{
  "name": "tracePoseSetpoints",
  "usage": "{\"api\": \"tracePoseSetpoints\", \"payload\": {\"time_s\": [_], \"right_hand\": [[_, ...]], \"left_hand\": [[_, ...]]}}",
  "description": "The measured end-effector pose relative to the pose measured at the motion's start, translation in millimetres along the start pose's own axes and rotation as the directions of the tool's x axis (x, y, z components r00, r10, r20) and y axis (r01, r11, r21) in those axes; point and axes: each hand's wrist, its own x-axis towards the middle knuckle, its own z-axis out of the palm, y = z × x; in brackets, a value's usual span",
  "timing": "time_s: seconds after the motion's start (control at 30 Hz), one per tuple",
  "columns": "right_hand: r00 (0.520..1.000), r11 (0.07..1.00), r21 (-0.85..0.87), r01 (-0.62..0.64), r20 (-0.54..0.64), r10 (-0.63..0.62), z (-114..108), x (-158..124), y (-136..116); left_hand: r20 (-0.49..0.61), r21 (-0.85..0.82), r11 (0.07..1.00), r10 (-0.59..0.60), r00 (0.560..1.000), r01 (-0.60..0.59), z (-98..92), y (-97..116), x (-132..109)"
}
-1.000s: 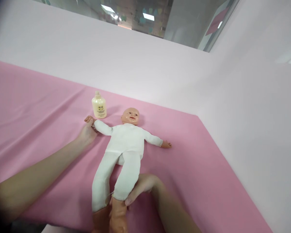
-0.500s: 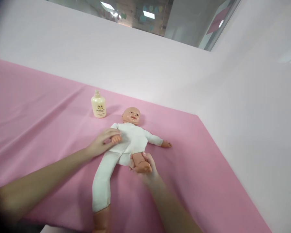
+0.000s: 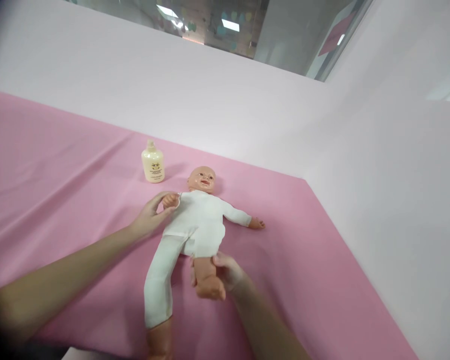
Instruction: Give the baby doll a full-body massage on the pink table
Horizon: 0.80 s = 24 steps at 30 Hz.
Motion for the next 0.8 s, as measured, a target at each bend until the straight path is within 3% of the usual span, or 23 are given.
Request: {"api": "tracePoseSetpoints", "payload": {"time_s": [0.07,0.13,0.17,0.2,0.27,0.37,0.43,0.5,0.6,0.7,0.73,0.8], "right_hand": [[0.980,0.988,-0.053,-0.143,0.132,0.149,4,-1,-5],[0.928,0.941,-0.171,-0.291,0.187,0.321,13,0,-16],[0.874,0.887,-0.257,-0.383,0.209,0.438,17,1,-22],[0.824,0.831,-0.329,-0.449,0.206,0.527,22,2,-28],[0.778,0.759,-0.410,-0.505,0.163,0.606,28,4,-36],[0.775,0.749,-0.421,-0.511,0.151,0.614,30,6,-38],[0.778,0.768,-0.408,-0.494,0.185,0.600,27,7,-36],[0.773,0.785,-0.415,-0.461,0.246,0.584,23,9,-34],[0.757,0.808,-0.461,-0.368,0.357,0.548,11,13,-28],[0.739,0.859,-0.408,-0.308,0.466,0.486,-2,12,-15],[0.761,0.894,-0.340,-0.293,0.482,0.433,-6,11,-9],[0.872,0.972,-0.129,-0.197,0.429,0.234,-9,7,-1]], "left_hand": [[-0.147,-0.188,0.978,-0.122,0.982,0.094,-0.7,-5,4],[-0.268,-0.385,0.913,-0.249,0.930,0.134,-2.4,-14,9],[-0.313,-0.469,0.870,-0.323,0.893,0.150,-3.8,-19,12],[-0.345,-0.542,0.823,-0.403,0.848,0.171,-5.4,-24,14],[-0.369,-0.660,0.716,-0.573,0.732,0.228,-8.9,-35,19],[-0.369,-0.782,0.569,-0.751,0.547,0.254,-13.1,-48,23],[-0.371,-0.813,0.530,-0.789,0.490,0.238,-14.4,-51,25],[-0.363,-0.804,0.541,-0.775,0.517,0.247,-14.5,-50,23],[-0.346,-0.733,0.625,-0.682,0.645,0.268,-12.1,-39,19],[-0.362,-0.634,0.746,-0.519,0.774,0.204,-6.0,-23,14],[-0.367,-0.592,0.788,-0.452,0.813,0.171,-3.3,-18,12],[-0.353,-0.485,0.868,-0.303,0.885,0.104,2.5,-8,7]]}}
